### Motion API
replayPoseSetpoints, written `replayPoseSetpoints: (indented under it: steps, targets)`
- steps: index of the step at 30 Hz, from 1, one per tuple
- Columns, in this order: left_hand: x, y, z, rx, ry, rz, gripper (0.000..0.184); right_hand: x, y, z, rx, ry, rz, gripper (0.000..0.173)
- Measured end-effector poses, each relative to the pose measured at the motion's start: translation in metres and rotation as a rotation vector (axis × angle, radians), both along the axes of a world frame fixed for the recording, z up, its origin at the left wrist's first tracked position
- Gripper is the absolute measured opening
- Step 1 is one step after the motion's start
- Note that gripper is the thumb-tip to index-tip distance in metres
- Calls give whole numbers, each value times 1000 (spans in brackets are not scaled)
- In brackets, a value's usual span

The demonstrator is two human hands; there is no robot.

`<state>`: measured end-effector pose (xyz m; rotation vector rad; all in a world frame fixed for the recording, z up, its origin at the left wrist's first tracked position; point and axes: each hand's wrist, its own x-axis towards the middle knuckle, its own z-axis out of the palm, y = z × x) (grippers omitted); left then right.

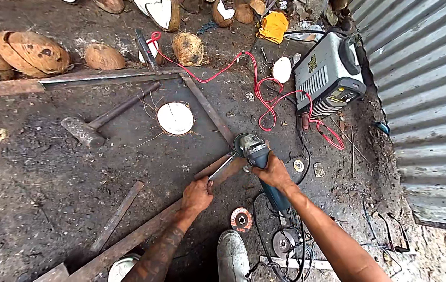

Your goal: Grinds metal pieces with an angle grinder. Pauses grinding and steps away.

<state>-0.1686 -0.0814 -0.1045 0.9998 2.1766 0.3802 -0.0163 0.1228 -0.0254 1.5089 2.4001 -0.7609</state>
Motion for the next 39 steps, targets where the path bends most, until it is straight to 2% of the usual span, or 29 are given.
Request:
replayPoseSetpoints:
  steps: [5,17,22,25,29,33,39]
  targets:
    - [3,1,2,-39,35,-5,40,-9,-7,-1,-27,-68,74,75]
    - [8,2,4,-78,58,-14,40,-14,-7,-3,-33,-113,67,81]
    - [11,4,5,-88,105,-33,40,-14,-25,5,-35,-140,149,82]
    - [13,3,7,-110,100,-43,40,-16,-16,4,-31,-139,125,77]
    - [14,4,7,-108,109,-47,41,-15,-13,5,-3,-167,107,85]
    - [14,3,7,-108,120,-58,40,-12,-31,7,-29,-151,161,82]
    - [14,2,5,-120,126,-57,40,-16,-20,4,-12,-164,88,82]
